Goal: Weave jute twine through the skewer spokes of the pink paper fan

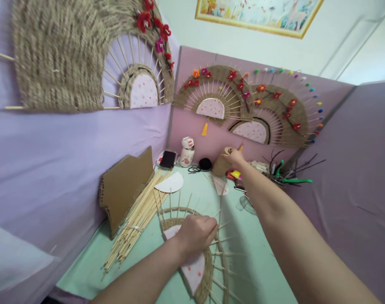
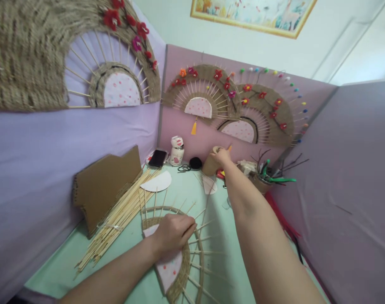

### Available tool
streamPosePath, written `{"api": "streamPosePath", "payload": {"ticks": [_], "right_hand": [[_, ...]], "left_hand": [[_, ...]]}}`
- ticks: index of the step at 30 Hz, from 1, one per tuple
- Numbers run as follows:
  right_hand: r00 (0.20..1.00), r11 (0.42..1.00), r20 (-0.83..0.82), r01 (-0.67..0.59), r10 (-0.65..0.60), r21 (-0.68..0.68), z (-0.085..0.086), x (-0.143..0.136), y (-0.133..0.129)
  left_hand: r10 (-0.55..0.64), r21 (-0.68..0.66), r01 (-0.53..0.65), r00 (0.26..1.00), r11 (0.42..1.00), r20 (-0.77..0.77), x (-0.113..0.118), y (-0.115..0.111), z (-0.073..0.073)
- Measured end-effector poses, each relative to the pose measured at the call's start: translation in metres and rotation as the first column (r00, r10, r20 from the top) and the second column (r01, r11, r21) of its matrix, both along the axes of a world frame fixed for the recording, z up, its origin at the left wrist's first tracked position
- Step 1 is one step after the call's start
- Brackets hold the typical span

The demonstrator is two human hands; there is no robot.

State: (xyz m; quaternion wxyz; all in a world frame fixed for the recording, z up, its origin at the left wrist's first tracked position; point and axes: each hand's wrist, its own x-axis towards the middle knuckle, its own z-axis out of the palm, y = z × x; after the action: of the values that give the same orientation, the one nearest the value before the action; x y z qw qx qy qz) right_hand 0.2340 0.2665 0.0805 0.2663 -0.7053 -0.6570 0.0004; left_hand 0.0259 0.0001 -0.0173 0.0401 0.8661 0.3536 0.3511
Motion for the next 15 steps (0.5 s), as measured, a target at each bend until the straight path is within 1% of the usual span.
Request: {"api": "streamPosePath", "payload": {"ticks": [2, 4, 6, 7, 8, 9, 10, 11, 12, 13, 14, 15], "right_hand": [[1.0, 1.0, 0.002, -0.011, 0.011, 0.007, -0.001, 0.005, -0.009], [1.0, 0.997, -0.01, -0.019, 0.02, 0.069, -0.001, 0.012, -0.026], [0.998, 0.974, -0.047, -0.024, 0.035, 0.225, 0.002, 0.021, -0.052], [0.995, 0.947, -0.082, -0.024, 0.053, 0.32, 0.004, 0.026, -0.068], [0.988, 0.915, -0.135, -0.018, 0.079, 0.404, 0.007, 0.032, -0.085], [0.971, 0.89, -0.207, -0.014, 0.121, 0.456, 0.009, 0.038, -0.103], [0.935, 0.88, -0.311, -0.005, 0.173, 0.476, 0.012, 0.044, -0.122], [0.868, 0.884, -0.439, -0.001, 0.233, 0.468, 0.014, 0.051, -0.141], [0.766, 0.895, -0.574, -0.002, 0.288, 0.446, 0.017, 0.057, -0.16], [0.644, 0.91, -0.694, -0.009, 0.322, 0.414, 0.018, 0.063, -0.179], [0.528, 0.925, -0.78, -0.028, 0.335, 0.379, 0.02, 0.068, -0.198], [0.435, 0.935, -0.834, -0.059, 0.339, 0.349, 0.02, 0.072, -0.215]], "left_hand": [[0.0, -0.002, 0.0, 1.0, 1.0, -0.011, 0.0, 0.0, 0.0], [0.001, -0.009, -0.001, 1.0, 1.0, -0.031, 0.0, -0.001, 0.001], [0.003, -0.035, -0.004, 0.999, 0.999, -0.043, 0.001, -0.002, 0.002], [0.007, -0.055, -0.009, 0.999, 0.998, -0.041, 0.0, -0.003, 0.003], [0.014, -0.08, -0.016, 0.999, 0.997, -0.032, 0.0, -0.003, 0.004], [0.025, -0.107, -0.026, 1.0, 0.994, -0.009, -0.001, -0.003, 0.005], [0.041, -0.137, -0.036, 0.999, 0.99, 0.03, -0.001, -0.002, 0.007], [0.063, -0.171, -0.047, 0.994, 0.984, 0.09, -0.002, -0.001, 0.008], [0.084, -0.211, -0.047, 0.982, 0.976, 0.169, -0.003, 0.0, 0.01], [0.108, -0.258, -0.039, 0.96, 0.965, 0.258, -0.003, 0.002, 0.012], [0.145, -0.315, -0.029, 0.925, 0.949, 0.351, -0.003, 0.003, 0.014], [0.187, -0.379, -0.006, 0.877, 0.925, 0.443, -0.002, 0.005, 0.017]]}}
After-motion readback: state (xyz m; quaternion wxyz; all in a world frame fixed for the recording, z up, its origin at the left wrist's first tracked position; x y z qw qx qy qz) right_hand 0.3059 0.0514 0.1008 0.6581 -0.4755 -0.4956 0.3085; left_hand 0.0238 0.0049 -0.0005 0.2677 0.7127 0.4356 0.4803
